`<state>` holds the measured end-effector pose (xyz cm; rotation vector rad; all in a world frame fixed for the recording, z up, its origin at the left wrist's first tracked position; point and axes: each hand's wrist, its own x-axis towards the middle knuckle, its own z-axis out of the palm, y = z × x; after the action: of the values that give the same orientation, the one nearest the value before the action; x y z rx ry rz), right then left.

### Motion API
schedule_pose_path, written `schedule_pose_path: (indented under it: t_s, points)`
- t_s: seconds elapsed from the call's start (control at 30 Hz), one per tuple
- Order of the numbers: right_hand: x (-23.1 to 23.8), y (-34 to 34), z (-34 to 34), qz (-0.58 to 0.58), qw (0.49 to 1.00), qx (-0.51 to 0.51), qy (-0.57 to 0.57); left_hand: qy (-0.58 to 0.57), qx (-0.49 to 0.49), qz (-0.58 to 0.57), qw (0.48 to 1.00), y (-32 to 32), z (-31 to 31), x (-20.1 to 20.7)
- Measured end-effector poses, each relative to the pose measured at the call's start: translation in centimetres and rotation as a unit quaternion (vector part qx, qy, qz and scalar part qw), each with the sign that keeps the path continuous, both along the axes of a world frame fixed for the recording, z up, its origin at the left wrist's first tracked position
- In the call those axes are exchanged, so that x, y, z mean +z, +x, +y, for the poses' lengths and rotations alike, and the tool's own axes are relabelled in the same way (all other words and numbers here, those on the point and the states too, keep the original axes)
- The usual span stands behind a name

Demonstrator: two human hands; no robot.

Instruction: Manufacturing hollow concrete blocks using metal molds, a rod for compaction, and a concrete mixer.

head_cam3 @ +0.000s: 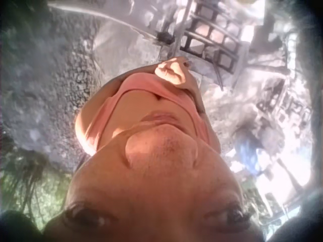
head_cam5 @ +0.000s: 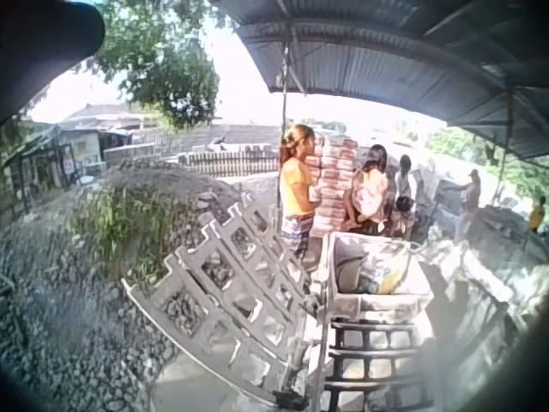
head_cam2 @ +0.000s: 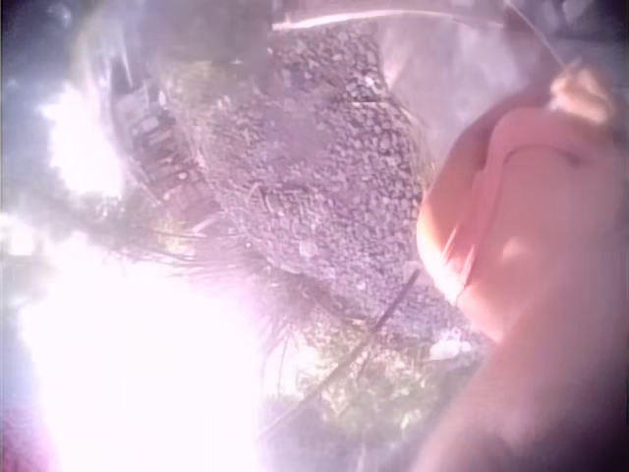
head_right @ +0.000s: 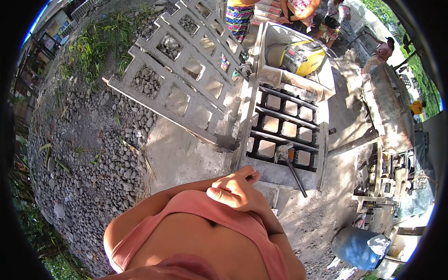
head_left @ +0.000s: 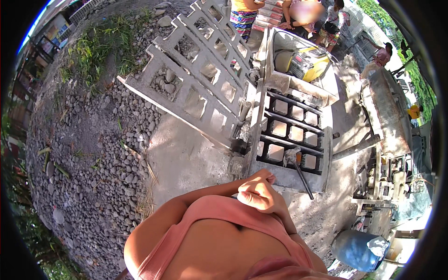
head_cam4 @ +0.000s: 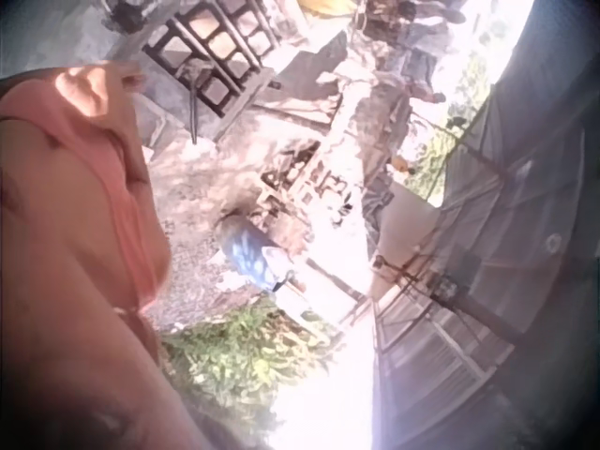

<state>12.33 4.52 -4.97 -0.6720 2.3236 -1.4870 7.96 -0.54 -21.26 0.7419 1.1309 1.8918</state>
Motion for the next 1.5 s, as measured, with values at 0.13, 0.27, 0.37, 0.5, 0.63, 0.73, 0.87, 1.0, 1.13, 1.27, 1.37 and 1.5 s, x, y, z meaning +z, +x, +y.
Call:
schedule_pose_path:
  t_s: [0.13,0.27,0.37,0.5,0.63,0.73,0.87,1.0,1.13,1.27,1.37,1.5]
  points:
    - [1.1,-0.4,4.4,0.008,1.0,-0.021,0.012,-0.075,-0.04,-0.055,0.995,0.0,3.0,1.3]
    - [1.1,0.4,9.3,-0.044,0.967,-0.095,-0.234,-0.111,0.002,0.105,0.988,0.7,7.6,2.8]
    - [1.0,0.8,13.3,-0.022,0.933,-0.001,-0.361,-0.202,0.066,0.252,0.944,1.2,8.5,4.0]
    - [-0.2,0.6,17.8,-0.088,0.917,0.175,-0.348,-0.098,0.174,-0.036,0.979,3.3,9.6,0.7]
    - [0.4,2.2,20.3,0.032,0.869,0.135,-0.474,-0.209,0.203,0.125,0.948,3.2,9.2,5.9]
    - [1.9,3.2,22.6,0.136,0.872,0.166,-0.439,-0.244,0.284,0.327,0.868,1.3,6.7,15.0]
    - [3.1,4.0,22.6,0.239,0.849,0.163,-0.442,-0.304,0.367,0.513,0.714,0.1,3.1,20.5]
    - [4.0,3.2,18.9,0.16,0.974,0.036,-0.155,-0.318,0.407,0.558,0.65,-1.3,1.5,20.5]
    - [1.9,1.7,16.3,-0.188,0.97,0.048,-0.148,-0.392,0.41,0.537,0.624,-3.2,-2.2,18.2]
    - [-2.0,0.4,13.9,-0.113,0.992,-0.003,-0.064,-0.436,0.405,0.56,0.576,-4.1,-4.3,15.1]
    - [-3.6,-0.8,13.3,0.001,0.998,-0.053,-0.014,-0.466,0.387,0.577,0.548,-4.7,-3.7,14.2]
    - [-6.8,-1.3,13.3,0.079,0.994,-0.059,-0.042,-0.459,0.365,0.582,0.564,-4.7,-3.6,14.6]
